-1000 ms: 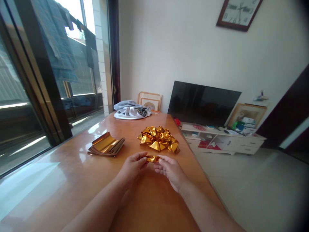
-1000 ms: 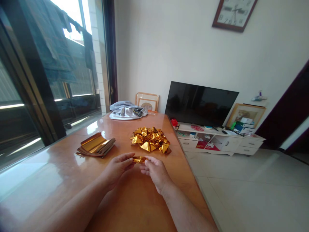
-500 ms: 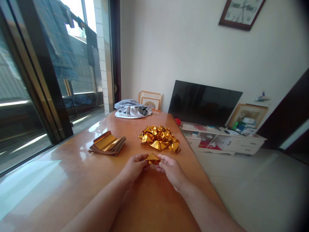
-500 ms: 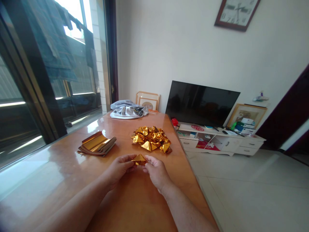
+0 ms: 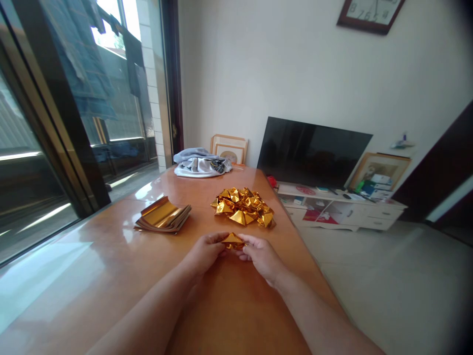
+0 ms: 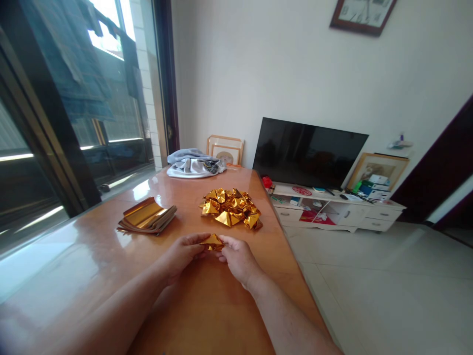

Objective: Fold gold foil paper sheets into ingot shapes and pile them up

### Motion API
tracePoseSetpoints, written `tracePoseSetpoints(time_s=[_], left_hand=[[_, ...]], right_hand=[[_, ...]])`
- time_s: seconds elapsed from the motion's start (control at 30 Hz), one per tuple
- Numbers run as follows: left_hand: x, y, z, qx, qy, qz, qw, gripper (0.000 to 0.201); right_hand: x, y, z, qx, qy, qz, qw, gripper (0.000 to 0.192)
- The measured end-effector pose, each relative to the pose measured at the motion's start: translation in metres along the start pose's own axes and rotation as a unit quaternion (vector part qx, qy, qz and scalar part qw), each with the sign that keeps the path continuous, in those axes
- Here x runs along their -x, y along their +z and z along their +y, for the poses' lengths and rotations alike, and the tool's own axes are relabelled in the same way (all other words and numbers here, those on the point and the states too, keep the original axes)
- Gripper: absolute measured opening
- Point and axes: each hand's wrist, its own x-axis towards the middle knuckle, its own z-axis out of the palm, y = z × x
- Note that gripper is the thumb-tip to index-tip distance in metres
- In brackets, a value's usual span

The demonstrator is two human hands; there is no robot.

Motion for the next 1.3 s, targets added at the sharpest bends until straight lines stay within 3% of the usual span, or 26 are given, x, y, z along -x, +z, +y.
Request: tracePoseSetpoints(time_s=[0.4, 0.73, 0.87, 1.03, 1.3], left_hand=[[-0.0025, -0.0005, 0.0007, -0.024, 0.026, -0.056, 0.998, 0.043], [0.0013, 0.0017, 0.0033, -0.037, 0.033, -0.045, 0.998, 0.038], [0.0003, 0.0033, 0.002, 0.004, 0.021, -0.006, 1.0, 0.036], [-0.0005, 0.0046, -0.0019, 0.008, 0.018, 0.061, 0.998, 0.026], [-0.0012, 0.0052, -0.0033, -0.017, 0.025, 0.058, 0.998, 0.022]], right_hand=[[0.0009, 0.001, -0.0004, 0.024, -0.011, -0.015, 1.0, 0.052], [0.0007, 0.0011, -0.0025, 0.022, -0.008, -0.013, 1.0, 0.045], [-0.0005, 0.0001, -0.0019, 0.012, -0.006, 0.011, 1.0, 0.042], [-0.0021, -0.0014, -0.001, 0.014, 0.009, 0.073, 0.997, 0.021], [-0.0023, -0.0004, -0.0013, 0.012, 0.014, 0.079, 0.997, 0.015]])
